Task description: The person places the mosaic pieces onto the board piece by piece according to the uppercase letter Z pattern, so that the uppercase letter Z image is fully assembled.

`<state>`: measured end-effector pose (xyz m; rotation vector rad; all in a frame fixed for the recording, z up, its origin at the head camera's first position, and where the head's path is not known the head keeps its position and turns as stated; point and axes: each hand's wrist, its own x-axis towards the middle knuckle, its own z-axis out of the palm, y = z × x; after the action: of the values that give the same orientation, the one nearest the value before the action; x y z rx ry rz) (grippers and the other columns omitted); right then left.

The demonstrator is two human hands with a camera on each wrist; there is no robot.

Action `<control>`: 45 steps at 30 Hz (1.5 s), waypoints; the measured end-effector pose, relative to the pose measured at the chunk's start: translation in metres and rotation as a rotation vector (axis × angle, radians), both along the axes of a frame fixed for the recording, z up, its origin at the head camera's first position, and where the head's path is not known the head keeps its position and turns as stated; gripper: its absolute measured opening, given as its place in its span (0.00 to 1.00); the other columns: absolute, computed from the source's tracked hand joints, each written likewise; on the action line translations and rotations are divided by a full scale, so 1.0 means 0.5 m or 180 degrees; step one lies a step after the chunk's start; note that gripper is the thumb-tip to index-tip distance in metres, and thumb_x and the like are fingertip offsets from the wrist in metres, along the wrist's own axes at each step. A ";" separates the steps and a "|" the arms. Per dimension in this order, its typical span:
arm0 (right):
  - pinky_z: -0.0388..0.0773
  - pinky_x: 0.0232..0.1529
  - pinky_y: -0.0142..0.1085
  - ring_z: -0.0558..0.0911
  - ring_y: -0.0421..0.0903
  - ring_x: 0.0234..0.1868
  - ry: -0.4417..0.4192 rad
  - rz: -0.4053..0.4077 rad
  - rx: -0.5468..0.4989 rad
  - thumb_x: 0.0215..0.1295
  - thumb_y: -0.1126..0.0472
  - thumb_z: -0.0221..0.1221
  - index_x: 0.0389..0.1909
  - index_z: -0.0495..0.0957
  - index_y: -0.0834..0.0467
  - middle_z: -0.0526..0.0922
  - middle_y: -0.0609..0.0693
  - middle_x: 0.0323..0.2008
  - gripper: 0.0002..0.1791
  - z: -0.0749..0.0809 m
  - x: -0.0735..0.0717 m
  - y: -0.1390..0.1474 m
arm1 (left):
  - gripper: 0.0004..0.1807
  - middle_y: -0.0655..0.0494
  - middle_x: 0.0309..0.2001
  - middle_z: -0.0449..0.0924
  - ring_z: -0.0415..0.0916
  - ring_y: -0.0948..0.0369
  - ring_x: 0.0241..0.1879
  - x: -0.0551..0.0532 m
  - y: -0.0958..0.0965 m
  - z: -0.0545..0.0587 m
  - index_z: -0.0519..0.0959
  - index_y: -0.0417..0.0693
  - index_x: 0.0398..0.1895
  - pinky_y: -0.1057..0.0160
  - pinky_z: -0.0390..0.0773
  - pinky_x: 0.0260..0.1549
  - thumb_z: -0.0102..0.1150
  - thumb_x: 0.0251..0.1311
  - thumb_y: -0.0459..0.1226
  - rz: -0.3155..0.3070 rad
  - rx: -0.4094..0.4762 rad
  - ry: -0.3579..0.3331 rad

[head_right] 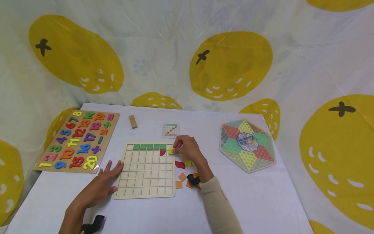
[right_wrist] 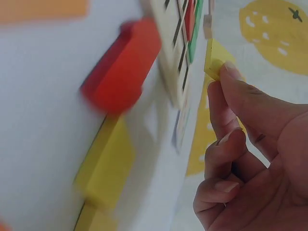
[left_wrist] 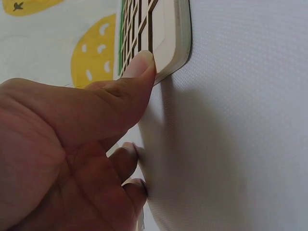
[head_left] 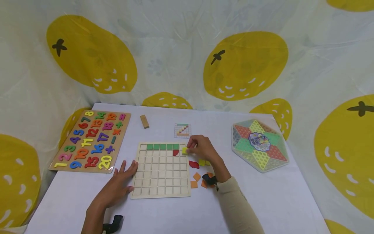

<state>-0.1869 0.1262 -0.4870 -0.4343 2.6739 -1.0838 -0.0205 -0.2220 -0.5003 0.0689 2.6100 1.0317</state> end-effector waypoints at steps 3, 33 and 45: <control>0.74 0.34 0.35 0.77 0.45 0.34 -0.0001 0.0057 -0.0033 0.61 0.61 0.77 0.30 0.83 0.49 0.82 0.45 0.29 0.10 0.005 0.004 -0.025 | 0.52 0.55 0.86 0.46 0.25 0.42 0.87 0.001 0.001 0.000 0.56 0.54 0.85 0.34 0.28 0.82 0.72 0.60 0.27 -0.0001 -0.0007 0.0002; 0.78 0.33 0.35 0.81 0.41 0.31 -0.0032 0.0209 0.0140 0.65 0.57 0.74 0.39 0.87 0.49 0.85 0.42 0.28 0.06 -0.013 0.030 -0.112 | 0.51 0.56 0.86 0.46 0.25 0.43 0.87 -0.003 0.002 -0.004 0.56 0.53 0.85 0.33 0.28 0.82 0.72 0.61 0.27 -0.0004 -0.0020 -0.0005; 0.77 0.29 0.36 0.79 0.46 0.30 -0.0232 -0.0170 0.0011 0.64 0.60 0.74 0.46 0.87 0.50 0.85 0.45 0.33 0.11 0.014 0.051 -0.020 | 0.51 0.55 0.85 0.46 0.25 0.43 0.87 -0.001 0.003 -0.002 0.56 0.52 0.85 0.33 0.27 0.82 0.71 0.60 0.26 0.0020 0.0016 -0.0015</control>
<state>-0.1617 0.1160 -0.4800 -0.3181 2.6372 -1.0879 -0.0212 -0.2206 -0.5015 0.0593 2.6051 1.0395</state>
